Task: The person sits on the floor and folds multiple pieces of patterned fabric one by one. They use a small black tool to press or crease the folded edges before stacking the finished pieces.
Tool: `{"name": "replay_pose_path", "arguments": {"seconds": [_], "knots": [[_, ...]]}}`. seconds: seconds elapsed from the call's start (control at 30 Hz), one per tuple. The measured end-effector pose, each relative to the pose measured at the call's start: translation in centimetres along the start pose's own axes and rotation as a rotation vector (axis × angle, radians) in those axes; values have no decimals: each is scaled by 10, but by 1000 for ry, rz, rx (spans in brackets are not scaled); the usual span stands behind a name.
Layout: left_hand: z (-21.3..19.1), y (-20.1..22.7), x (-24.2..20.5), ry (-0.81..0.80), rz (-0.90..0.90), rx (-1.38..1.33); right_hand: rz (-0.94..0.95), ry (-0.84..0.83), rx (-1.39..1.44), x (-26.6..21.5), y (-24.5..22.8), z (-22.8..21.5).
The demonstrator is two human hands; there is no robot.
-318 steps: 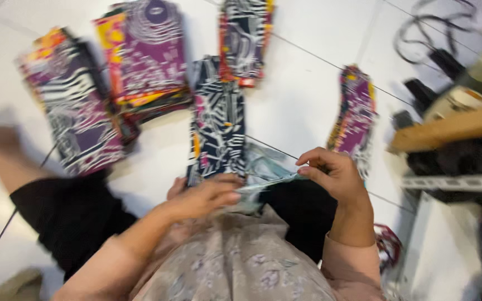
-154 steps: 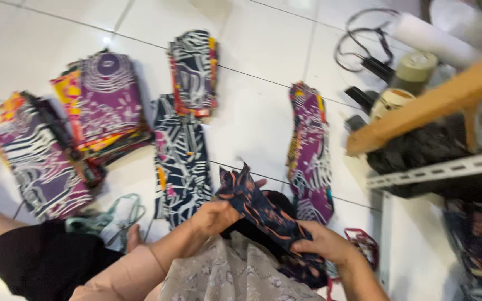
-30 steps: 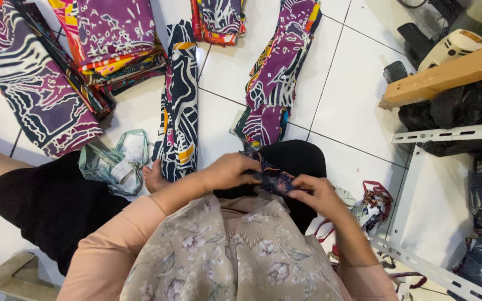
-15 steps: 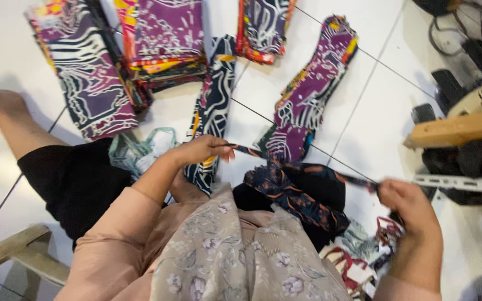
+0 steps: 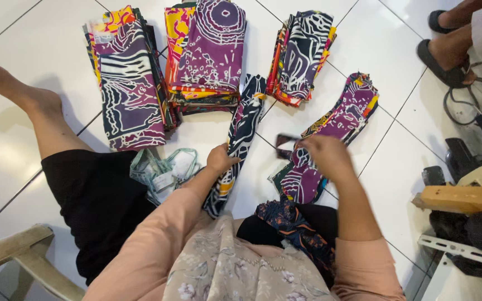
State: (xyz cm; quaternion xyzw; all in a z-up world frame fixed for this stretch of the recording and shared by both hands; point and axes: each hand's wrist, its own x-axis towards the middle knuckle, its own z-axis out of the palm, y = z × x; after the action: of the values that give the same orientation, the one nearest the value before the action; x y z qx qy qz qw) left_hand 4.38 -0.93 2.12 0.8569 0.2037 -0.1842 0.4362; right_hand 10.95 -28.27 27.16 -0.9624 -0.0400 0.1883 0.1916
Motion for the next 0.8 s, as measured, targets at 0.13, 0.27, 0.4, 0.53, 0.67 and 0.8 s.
{"name": "replay_pose_path", "arguments": {"seconds": [0.13,0.27,0.4,0.53,0.67,0.8], "knots": [[-52,31,-26,-7,282,-318,-169,-375,-313,36,-15,67],[-152,64,-99,114,569,-418,-614,-448,41,52,-53,131],[-213,93,-179,-29,577,-895,-478,-657,789,51,-86,139],[-194,90,-187,-75,664,-986,-388,-753,1080,49,-61,111],[-101,54,-123,-95,298,-850,-130,-500,677,68,8,119],[25,15,-49,-188,326,-949,-133,-420,357,96,81,180]]}}
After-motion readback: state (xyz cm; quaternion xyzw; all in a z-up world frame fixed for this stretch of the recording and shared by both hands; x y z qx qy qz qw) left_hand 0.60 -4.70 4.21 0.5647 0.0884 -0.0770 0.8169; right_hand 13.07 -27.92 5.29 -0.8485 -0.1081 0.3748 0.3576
